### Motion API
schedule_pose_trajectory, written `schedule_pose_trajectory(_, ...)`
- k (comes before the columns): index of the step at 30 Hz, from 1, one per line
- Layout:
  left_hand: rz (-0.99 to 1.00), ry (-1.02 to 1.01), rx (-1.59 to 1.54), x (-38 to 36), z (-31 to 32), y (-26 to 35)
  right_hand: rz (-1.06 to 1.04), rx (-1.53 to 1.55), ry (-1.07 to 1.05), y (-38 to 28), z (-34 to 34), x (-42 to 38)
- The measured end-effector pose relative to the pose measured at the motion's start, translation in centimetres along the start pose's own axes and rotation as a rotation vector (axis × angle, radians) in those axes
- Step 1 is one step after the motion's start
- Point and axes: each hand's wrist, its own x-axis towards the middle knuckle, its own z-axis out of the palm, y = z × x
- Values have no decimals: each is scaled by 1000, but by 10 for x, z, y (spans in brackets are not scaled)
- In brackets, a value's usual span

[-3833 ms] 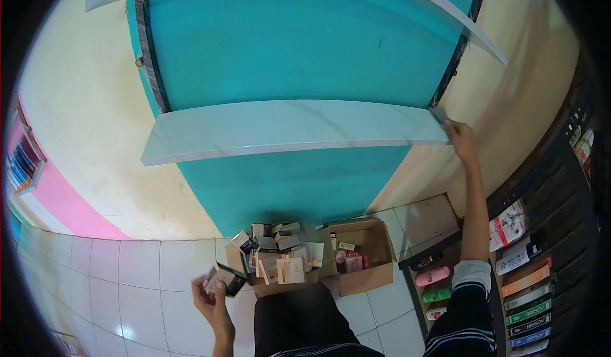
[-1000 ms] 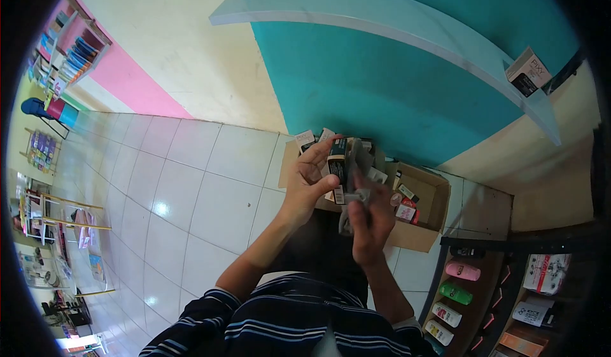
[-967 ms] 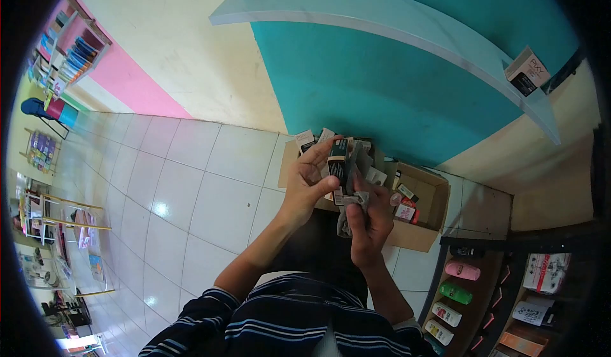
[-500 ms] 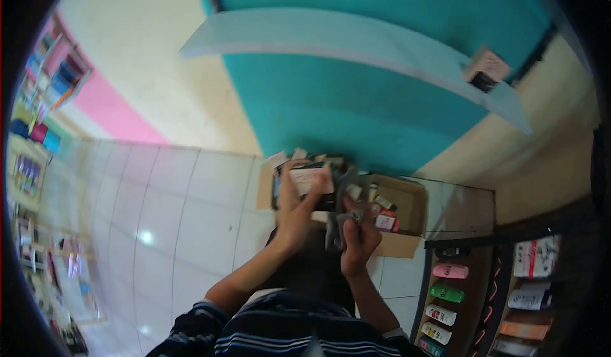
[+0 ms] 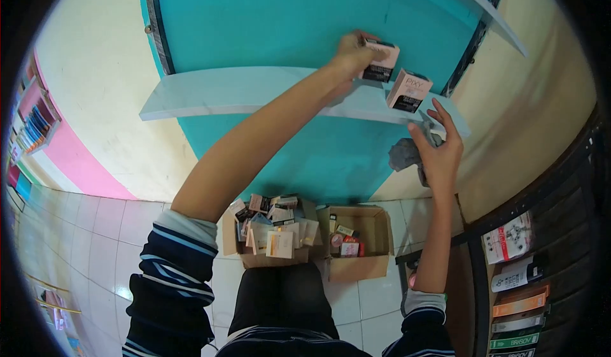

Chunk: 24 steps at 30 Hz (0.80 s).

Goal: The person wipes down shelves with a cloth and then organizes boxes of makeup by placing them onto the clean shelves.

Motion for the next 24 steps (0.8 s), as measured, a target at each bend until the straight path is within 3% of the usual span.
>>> schedule_pose_trajectory(5, -119, -76, -54, 16, 17, -18, 75, 33, 72, -10, 21, 11)
schedule_pose_trajectory(11, -191, -196, -139, 12, 20, -16, 170, -263, 109, -25, 32, 11)
schedule_pose_trajectory(18, -230, -201, -44, 10, 18, -8, 219, -266, 123, -26, 39, 13)
schedule_pose_trajectory(22, -176, -229, 12, 7, 17, -5, 171, -234, 162, -22, 40, 10)
schedule_pose_trajectory(24, -6, -411, 278, 19, 0, -10, 127, -160, 233, -18, 39, 1)
